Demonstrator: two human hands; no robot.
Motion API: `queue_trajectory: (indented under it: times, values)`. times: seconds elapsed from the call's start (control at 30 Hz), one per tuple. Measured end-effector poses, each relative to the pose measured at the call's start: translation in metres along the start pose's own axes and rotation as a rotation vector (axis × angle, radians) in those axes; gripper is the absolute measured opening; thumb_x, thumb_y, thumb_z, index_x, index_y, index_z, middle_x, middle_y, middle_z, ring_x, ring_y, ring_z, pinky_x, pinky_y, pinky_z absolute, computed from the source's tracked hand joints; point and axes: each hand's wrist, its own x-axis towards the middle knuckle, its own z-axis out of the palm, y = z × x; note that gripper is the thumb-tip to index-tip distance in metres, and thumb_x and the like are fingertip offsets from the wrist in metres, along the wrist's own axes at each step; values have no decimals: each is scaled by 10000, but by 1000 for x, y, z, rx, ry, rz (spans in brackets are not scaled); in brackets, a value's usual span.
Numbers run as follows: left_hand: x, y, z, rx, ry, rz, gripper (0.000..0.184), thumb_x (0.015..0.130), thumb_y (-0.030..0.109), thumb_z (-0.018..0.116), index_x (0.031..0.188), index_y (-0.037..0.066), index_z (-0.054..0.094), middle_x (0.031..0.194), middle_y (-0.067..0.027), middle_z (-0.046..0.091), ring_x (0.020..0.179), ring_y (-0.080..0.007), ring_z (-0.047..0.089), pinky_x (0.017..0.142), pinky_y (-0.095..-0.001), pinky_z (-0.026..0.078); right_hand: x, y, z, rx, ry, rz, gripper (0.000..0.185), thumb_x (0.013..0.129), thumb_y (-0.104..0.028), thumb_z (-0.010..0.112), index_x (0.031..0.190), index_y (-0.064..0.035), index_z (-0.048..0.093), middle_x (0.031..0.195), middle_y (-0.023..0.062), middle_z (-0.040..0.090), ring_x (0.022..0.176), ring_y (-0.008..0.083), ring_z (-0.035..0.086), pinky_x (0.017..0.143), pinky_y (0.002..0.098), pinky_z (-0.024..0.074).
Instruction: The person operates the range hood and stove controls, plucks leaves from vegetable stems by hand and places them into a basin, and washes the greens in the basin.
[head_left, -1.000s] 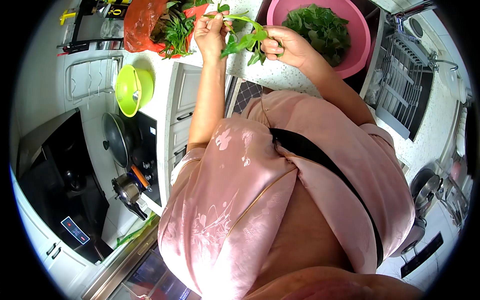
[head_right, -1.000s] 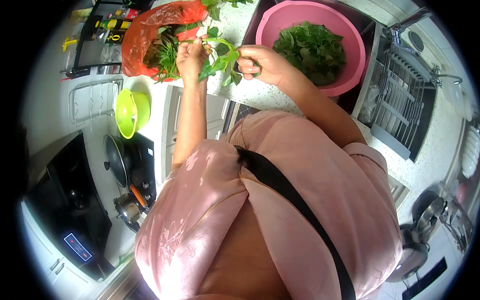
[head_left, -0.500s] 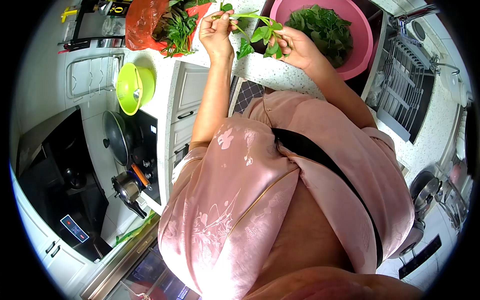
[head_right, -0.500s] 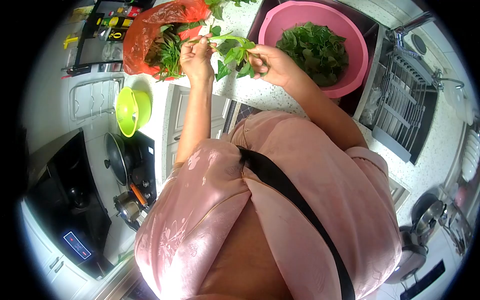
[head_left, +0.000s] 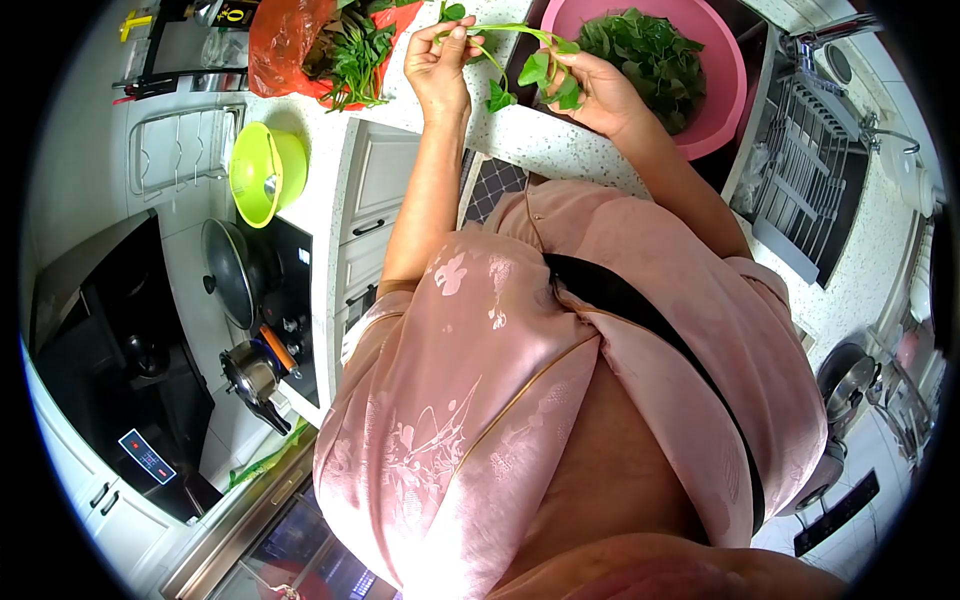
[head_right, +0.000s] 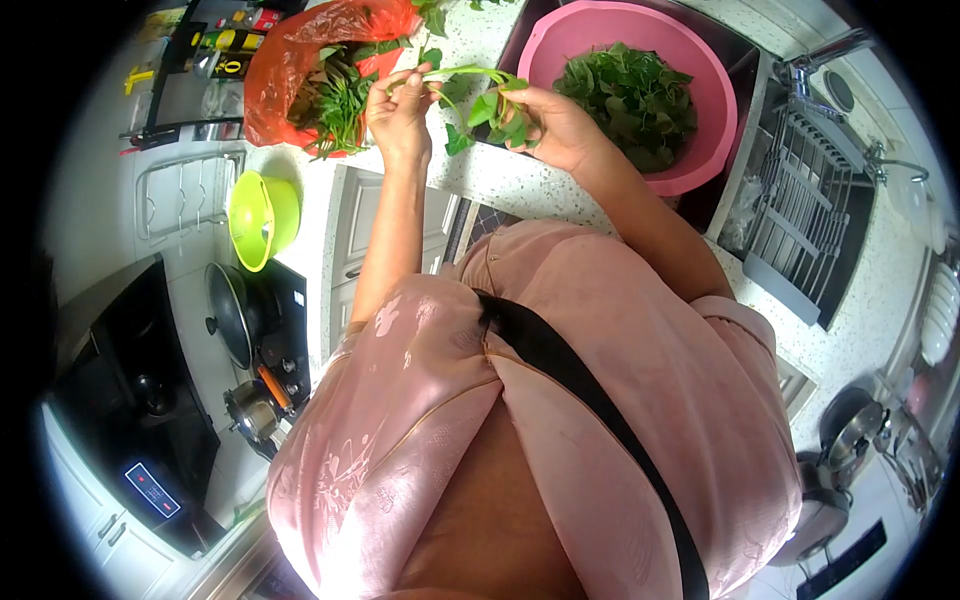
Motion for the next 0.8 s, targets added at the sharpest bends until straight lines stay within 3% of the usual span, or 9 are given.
queue_trajectory:
  times: [0.13, 0.23, 0.3, 0.43, 0.6, 0.63, 0.7, 0.8]
  values:
    - [2, 2, -1, 25, 24, -31, 111, 820, -13, 583, 910, -16, 517, 898, -183, 640, 623, -158, 614, 545, -236, 518, 0, 1, 4, -7, 113, 22, 178, 867, -165, 493, 976, -46, 567, 720, 10, 555, 507, 79, 411, 511, 246, 361]
    - [5, 6, 0, 91, 32, -41, 122, 815, -10, 590, 917, -29, 526, 873, -178, 643, 603, -152, 610, 527, -224, 503, 5, 1, -17, 38, 11, 56, 195, 873, -163, 474, 987, -31, 560, 769, 36, 581, 514, 81, 434, 484, 255, 371]
    - [5, 11, 4, 150, 10, -49, 110, 804, 2, 606, 903, -14, 559, 834, -148, 643, 622, -159, 604, 550, -249, 506, 6, 2, -28, 115, -183, 60, 203, 876, -162, 455, 981, -21, 557, 802, 57, 581, 513, 89, 440, 461, 259, 370]
    - [9, 19, 18, 247, -54, 3, 148, 796, 11, 625, 926, -28, 565, 816, -140, 651, 612, -150, 605, 557, -242, 498, 3, 8, -37, 142, -136, 48, 212, 878, -154, 438, 996, -8, 537, 852, 73, 588, 503, 92, 433, 443, 248, 361]
    - [10, 31, 31, 314, -106, 2, 151, 795, 14, 629, 926, -50, 593, 786, -123, 657, 613, -134, 603, 555, -217, 473, 4, 8, -53, -13, -272, 49, 355, 883, -147, 423, 1203, 3, 450, 986, 117, 594, 552, 100, 473, 455, 253, 381]
    - [10, 30, 31, 314, -106, 2, 151, 795, 14, 629, 926, -50, 593, 786, -123, 657, 613, -134, 603, 555, -217, 473, 0, 7, -49, -13, -272, 49, 355, 883, -147, 423, 1203, 3, 450, 986, 117, 594, 552, 100, 473, 455, 253, 381]
    - [11, 26, 27, 326, -101, -58, 163, 795, 19, 629, 935, -52, 586, 790, -135, 656, 609, -135, 603, 553, -218, 475, -11, 3, -37, -41, -61, -47, 378, 882, -157, 435, 1217, 17, 458, 969, 105, 593, 631, 113, 512, 471, 256, 400]
    - [14, 17, 20, 219, -96, -137, 178, 795, 21, 627, 948, -55, 579, 804, -155, 653, 597, -140, 601, 547, -222, 478, -11, -2, -46, -63, -116, -47, 314, 869, -141, 459, 1125, 28, 528, 918, 86, 596, 692, 120, 528, 482, 250, 411]
